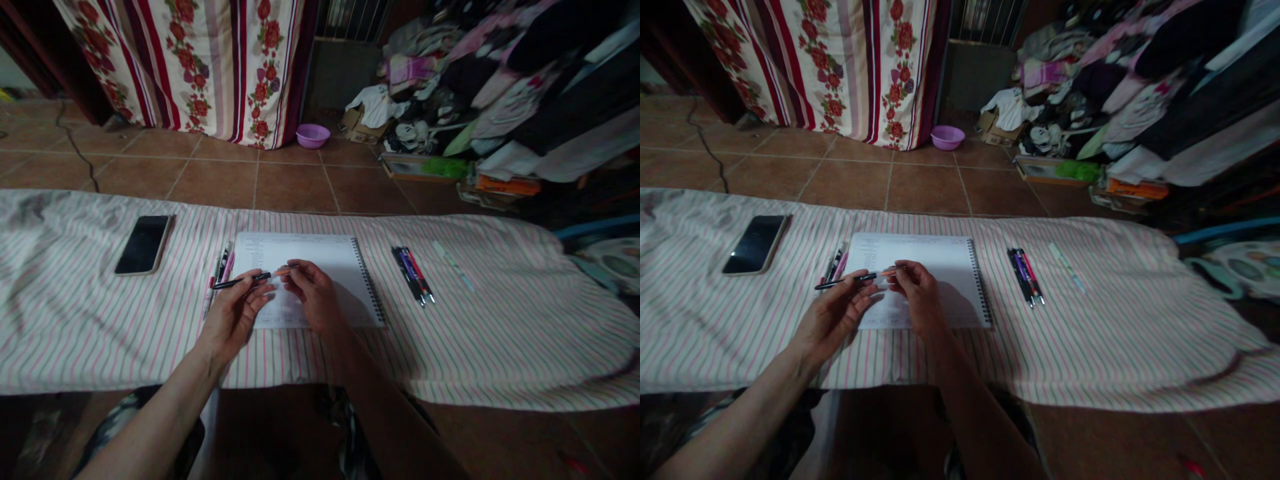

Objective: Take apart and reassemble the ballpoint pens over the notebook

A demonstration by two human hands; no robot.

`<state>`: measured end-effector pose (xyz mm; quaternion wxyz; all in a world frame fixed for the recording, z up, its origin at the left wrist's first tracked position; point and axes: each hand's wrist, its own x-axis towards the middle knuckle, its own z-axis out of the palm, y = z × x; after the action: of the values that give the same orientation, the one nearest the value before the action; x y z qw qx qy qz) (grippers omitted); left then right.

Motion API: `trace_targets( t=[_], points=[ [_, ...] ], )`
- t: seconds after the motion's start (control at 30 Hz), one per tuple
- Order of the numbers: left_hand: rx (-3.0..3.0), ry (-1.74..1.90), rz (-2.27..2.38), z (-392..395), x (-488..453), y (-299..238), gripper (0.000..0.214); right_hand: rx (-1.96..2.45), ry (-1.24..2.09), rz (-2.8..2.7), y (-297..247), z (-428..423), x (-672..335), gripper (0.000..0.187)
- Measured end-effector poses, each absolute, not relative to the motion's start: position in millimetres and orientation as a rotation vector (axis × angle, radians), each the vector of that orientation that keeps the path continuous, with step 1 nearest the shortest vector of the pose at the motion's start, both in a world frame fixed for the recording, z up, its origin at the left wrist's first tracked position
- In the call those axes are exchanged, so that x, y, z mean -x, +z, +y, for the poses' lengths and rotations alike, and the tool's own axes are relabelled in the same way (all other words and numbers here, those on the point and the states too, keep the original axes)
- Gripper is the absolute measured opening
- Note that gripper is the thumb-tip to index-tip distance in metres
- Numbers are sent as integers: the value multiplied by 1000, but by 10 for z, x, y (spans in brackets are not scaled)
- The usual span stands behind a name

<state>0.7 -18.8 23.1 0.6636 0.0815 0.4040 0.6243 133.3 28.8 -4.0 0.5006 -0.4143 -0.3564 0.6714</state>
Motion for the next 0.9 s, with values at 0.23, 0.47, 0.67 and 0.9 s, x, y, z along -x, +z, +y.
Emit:
trace_targets(
  t=[0.23, 0.47, 0.67, 0.9],
  points=[
    [-247, 1377, 775, -213, 14, 222, 22, 998, 1637, -803, -12, 297, -1347, 18],
    [-273, 1286, 667, -255, 67, 272, 36, 1001, 1622, -732, 1, 330, -1382, 20],
    [-345, 1123, 563, -289, 148, 308, 65, 1001, 1622, -684, 36, 348, -1405, 20],
    [-429, 984, 639, -270, 172, 274, 54, 964, 1621, -746, 34, 350, -1437, 19]
  ],
)
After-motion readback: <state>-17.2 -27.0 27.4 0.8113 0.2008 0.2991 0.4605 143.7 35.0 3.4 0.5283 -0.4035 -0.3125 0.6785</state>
